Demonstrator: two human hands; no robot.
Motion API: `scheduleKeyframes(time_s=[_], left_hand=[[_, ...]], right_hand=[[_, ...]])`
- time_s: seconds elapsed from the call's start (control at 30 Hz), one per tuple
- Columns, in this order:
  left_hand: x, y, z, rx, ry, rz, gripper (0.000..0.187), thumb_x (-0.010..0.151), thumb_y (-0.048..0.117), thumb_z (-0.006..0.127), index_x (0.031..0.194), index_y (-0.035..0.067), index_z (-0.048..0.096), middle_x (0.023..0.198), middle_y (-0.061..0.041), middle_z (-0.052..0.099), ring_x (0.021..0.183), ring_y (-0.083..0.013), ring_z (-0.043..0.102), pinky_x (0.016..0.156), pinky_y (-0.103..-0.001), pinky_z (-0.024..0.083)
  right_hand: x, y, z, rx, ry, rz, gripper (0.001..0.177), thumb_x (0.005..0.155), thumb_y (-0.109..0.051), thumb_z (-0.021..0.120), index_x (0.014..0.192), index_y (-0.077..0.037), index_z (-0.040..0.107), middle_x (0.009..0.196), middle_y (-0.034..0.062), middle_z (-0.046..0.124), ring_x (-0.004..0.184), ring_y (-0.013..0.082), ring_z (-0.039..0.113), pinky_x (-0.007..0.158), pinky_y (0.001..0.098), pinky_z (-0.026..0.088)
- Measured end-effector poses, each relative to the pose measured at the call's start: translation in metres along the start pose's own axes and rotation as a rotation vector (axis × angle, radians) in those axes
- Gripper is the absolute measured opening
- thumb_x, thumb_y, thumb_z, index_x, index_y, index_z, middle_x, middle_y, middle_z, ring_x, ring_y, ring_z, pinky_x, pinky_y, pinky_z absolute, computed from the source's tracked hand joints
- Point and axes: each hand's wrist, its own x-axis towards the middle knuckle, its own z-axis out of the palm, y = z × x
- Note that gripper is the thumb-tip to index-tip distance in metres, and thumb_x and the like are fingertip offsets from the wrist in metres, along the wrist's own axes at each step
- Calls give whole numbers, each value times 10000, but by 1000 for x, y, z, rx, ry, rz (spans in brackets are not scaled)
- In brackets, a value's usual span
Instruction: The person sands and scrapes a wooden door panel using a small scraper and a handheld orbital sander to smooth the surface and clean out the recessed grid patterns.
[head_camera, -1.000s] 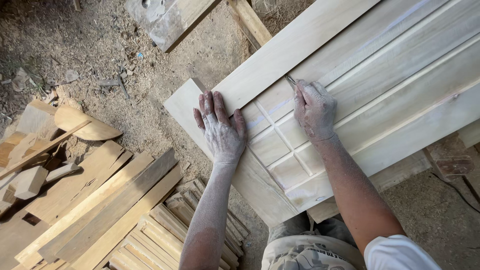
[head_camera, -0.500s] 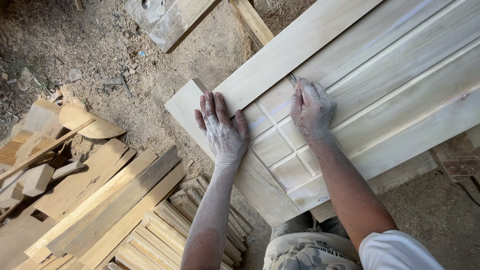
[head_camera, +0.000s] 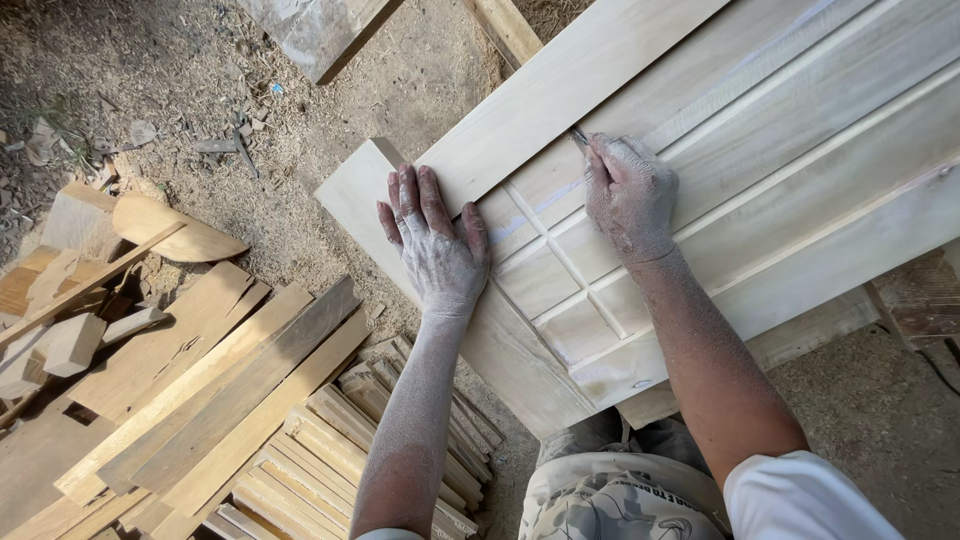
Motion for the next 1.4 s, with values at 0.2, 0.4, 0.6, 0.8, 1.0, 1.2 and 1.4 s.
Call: scheduleKeyframes(time_s=[0.2,0.4,0.6,0.8,1.0,1.2,1.4], left_hand=[[4,3,0,0,5,-8,694,1018,327,588,1577,13,324,1640,-205,321,1585,-334,205,1308,-537,70],[2,0,1,-28,9,-5,687,1030,329,593,1581,11,333,1640,-203,327,1584,-340,209,1308,-541,80],[3,-1,1,-18,6,1,680,1036,341,591,1569,2,341,1638,-218,324,1585,-347,204,1308,-545,73],[4,0,-2,-10,-3,12,686,1040,353,562,1579,1,324,1645,-222,313,1583,-339,202,1301,-546,62],[2,-2,0,-40,-20,-9,685,1046,357,559,1590,17,320,1650,-207,316,1589,-343,198,1310,-538,63],[1,-4,3,-32,-5,4,670,1055,359,562,1578,10,330,1647,-215,312,1591,-351,195,1312,-545,55],[4,-3,1,-21,-12,13,684,1041,347,551,1577,-10,323,1648,-236,295,1583,-355,195,1299,-550,42]], right_hand=[[7,-12,0,-111,0,46,114,991,-40,704,1034,49,760,848,178,706,762,293,704,668,384,553],[7,-1,-9,51,-16,44,130,1026,-36,676,1101,52,736,950,171,727,826,262,734,729,347,586],[2,-9,0,-41,15,25,125,1010,-25,681,1083,64,733,903,173,714,776,271,720,678,364,571],[7,-11,-8,-44,-8,-42,155,982,-33,676,1108,43,722,891,159,694,766,258,715,680,360,577],[-5,-18,6,-135,105,-8,113,1026,-46,685,1115,15,720,921,162,698,788,302,709,687,380,569],[-3,-15,4,-48,37,29,118,1016,-15,672,1100,48,726,941,180,714,800,298,719,709,374,581],[3,-13,2,-91,61,-23,142,1010,-7,683,1125,59,733,952,197,718,854,277,728,750,364,590]])
